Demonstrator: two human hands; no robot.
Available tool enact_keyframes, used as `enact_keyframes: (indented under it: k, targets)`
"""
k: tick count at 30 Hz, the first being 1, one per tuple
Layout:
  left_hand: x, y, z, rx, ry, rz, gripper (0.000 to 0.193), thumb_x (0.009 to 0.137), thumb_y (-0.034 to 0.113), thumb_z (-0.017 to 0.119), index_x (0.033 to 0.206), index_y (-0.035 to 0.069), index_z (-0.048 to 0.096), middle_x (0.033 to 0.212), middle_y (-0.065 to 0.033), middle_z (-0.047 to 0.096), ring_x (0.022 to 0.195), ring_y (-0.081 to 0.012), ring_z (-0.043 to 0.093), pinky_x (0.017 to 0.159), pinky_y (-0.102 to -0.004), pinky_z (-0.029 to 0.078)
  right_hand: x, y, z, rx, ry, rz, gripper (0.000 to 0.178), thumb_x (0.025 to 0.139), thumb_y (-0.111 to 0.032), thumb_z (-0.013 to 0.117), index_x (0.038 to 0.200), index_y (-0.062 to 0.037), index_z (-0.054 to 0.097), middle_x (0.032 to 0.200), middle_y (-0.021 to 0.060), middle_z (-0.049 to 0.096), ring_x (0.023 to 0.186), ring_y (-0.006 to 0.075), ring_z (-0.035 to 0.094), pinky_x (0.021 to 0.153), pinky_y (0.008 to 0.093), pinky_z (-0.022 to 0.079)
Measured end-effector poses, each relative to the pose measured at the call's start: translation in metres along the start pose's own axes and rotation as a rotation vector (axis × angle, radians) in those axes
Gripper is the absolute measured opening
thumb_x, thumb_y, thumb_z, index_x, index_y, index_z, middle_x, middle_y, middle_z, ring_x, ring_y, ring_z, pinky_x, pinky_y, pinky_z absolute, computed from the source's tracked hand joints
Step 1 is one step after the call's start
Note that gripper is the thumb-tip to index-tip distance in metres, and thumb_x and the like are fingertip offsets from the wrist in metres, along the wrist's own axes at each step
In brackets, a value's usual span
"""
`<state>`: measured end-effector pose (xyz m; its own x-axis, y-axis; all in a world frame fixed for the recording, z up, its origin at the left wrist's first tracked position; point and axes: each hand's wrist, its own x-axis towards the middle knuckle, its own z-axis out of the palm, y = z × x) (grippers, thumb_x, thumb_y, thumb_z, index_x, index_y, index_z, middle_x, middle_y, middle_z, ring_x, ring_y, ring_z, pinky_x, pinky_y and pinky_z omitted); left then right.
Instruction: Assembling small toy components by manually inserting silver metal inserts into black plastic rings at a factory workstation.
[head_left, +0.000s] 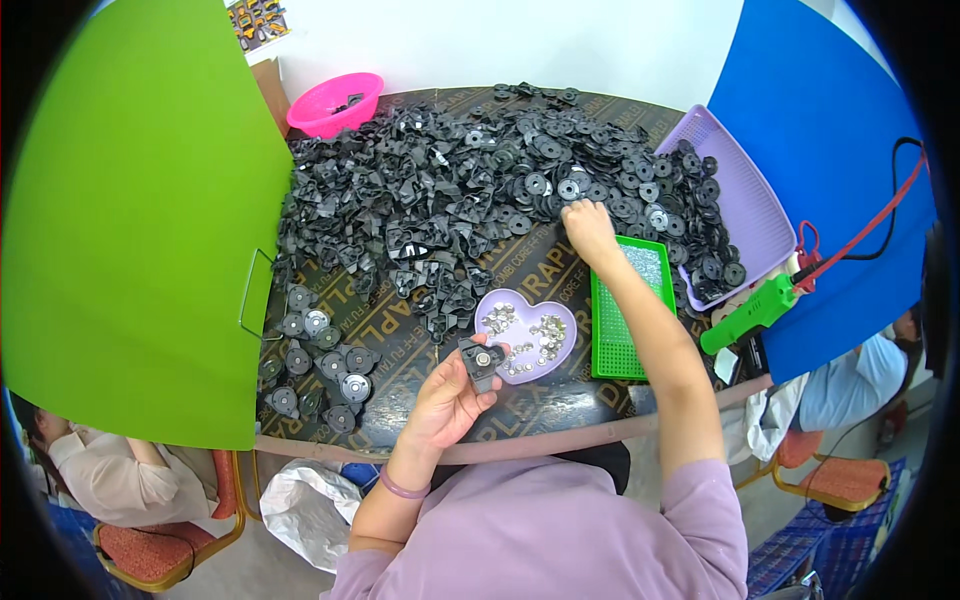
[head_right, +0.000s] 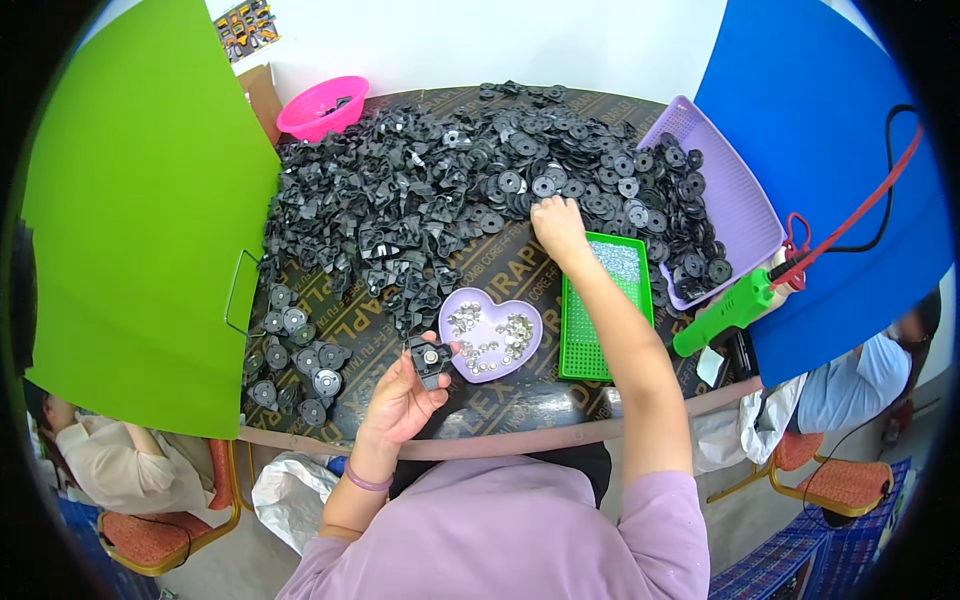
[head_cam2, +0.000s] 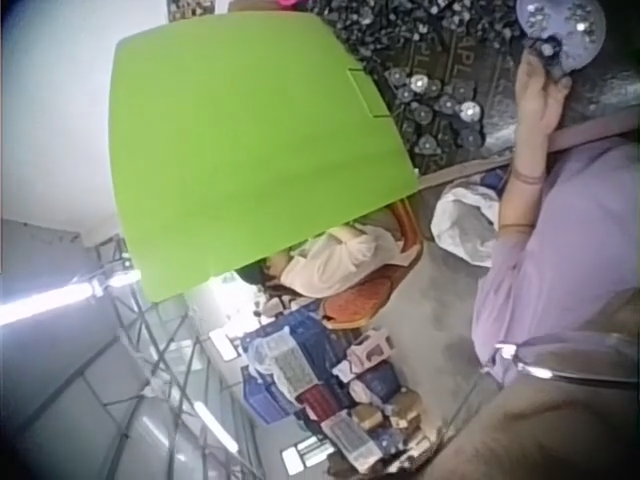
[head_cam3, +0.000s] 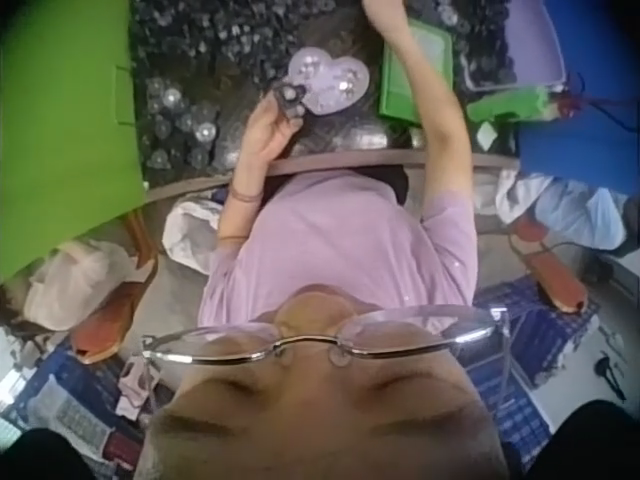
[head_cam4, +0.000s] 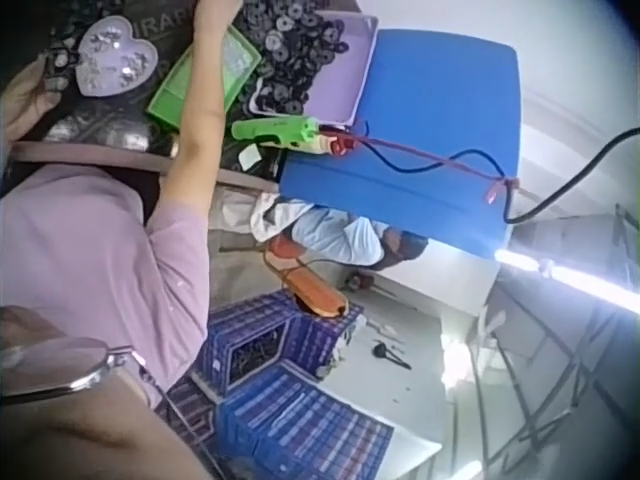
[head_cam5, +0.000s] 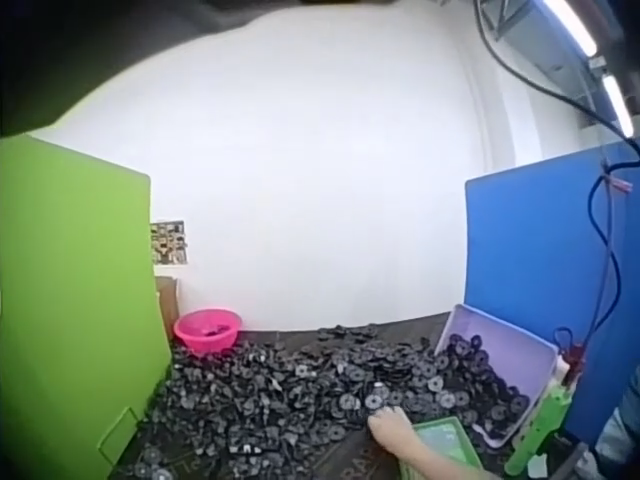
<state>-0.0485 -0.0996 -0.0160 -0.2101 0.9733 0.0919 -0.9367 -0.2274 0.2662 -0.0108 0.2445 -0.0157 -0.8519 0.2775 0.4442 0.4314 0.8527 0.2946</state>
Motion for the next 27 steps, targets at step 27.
enact_keyframes:
  k: [27]
  targets:
    - [0.013, -0.021, 0.025, 0.207, 0.075, 0.155, 0.055, 0.077, 0.0, 0.067, 0.123, 0.01, 0.039, 0.118, -0.0085, 0.046, 0.103, -0.0299, 0.058, 0.085, -0.0423, 0.054, -0.085, -0.096, -0.199, 1.198, 0.035, -0.198, 0.032, 0.064, -0.01, 0.075, 0.092, -0.0041, 0.062, 0.104, 0.0087, 0.061, 0.098, 0.0303, 0.055, 0.082, 0.0392, 0.046]
